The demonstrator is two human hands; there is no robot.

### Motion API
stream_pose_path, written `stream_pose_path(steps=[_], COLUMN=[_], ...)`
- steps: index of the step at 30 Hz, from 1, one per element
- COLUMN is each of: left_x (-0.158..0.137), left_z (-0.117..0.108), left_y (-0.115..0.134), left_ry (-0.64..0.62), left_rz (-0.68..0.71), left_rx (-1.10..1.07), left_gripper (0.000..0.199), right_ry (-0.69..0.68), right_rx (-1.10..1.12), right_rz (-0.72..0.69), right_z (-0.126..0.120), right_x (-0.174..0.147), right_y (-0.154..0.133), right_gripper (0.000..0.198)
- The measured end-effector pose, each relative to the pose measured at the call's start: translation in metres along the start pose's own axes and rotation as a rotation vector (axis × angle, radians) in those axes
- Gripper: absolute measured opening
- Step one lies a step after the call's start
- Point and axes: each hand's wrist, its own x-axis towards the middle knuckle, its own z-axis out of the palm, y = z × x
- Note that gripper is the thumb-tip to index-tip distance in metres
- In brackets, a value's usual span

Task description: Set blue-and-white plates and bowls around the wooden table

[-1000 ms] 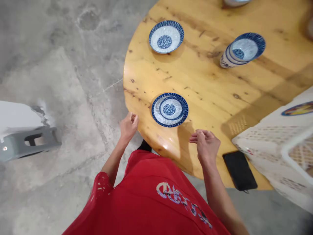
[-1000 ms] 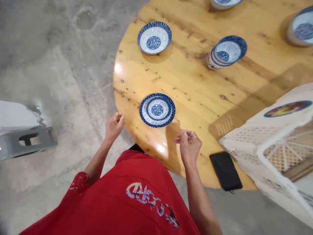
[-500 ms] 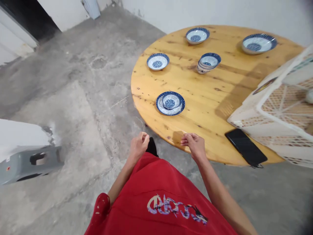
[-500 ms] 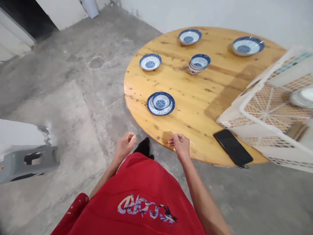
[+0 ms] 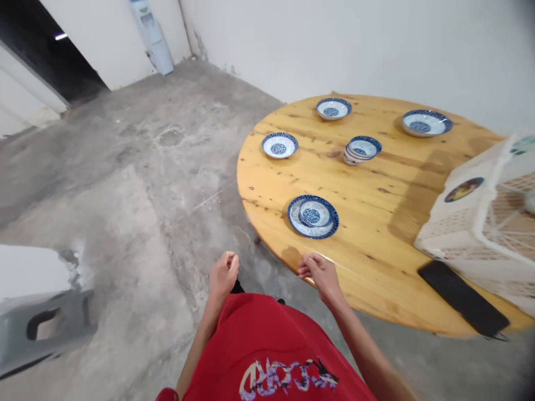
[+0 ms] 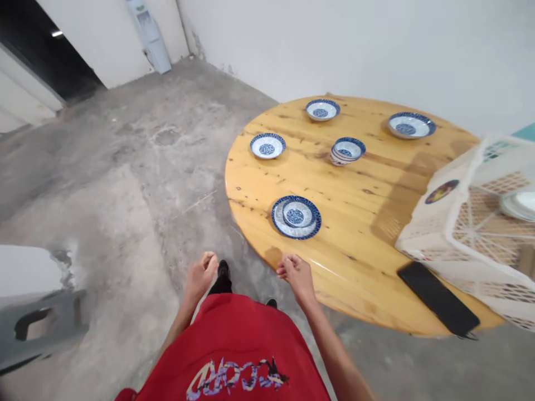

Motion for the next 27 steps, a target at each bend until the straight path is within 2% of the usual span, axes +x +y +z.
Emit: stream_pose_path(steps=[5, 7, 9, 11, 13, 18, 20, 23, 27], left_x=[0.067, 0.094, 0.120, 0.145, 0.165, 0.202, 0.216, 0.244, 0.294], left_z=[-0.079, -0.105, -0.124, -0.134, -0.137, -0.128, -0.123, -0.118, -0.114], left_y=[-0.025, -0.031, -0.033, -0.034, -0.032, -0.022, -0.014, 0.001, 0.025], left_ry=[0.041, 0.035, 0.032, 0.010, -0.040, -0.204, -0.239, -0.273, -0.312], left_rz=[-0.009, 0.014, 0.046, 0.067, 0.069, 0.103, 0.141, 0.180, 0.228], left_rx=[-0.027, -0.010, 0.000, 0.007, 0.010, -0.002, -0.025, -0.028, 0.055], left_gripper=[0.030, 0.032, 0.032, 0.031, 0.030, 0.030, 0.029, 0.026, 0.023], right_ry=[-0.086, -0.053, -0.003, 0.077, 0.190, 0.575, 0.663, 0.673, 0.572], right_rx=[0.071, 0.116, 0.170, 0.230, 0.281, 0.307, 0.300, 0.292, 0.333], right_rz=[0.023, 0.035, 0.069, 0.112, 0.132, 0.062, 0.025, -0.025, -0.031], right_z=[0.105, 0.136, 0.156, 0.163, 0.159, 0.128, 0.120, 0.126, 0.163], right_x=[0.010, 0.014, 0.020, 0.025, 0.029, 0.033, 0.040, 0.057, 0.092], right_y=[-0.008, -0.011, -0.014, -0.016, -0.017, -0.019, -0.024, -0.037, -0.057], right_gripper=[0.040, 0.037, 0.033, 0.028, 0.026, 0.030, 0.031, 0.035, 0.041])
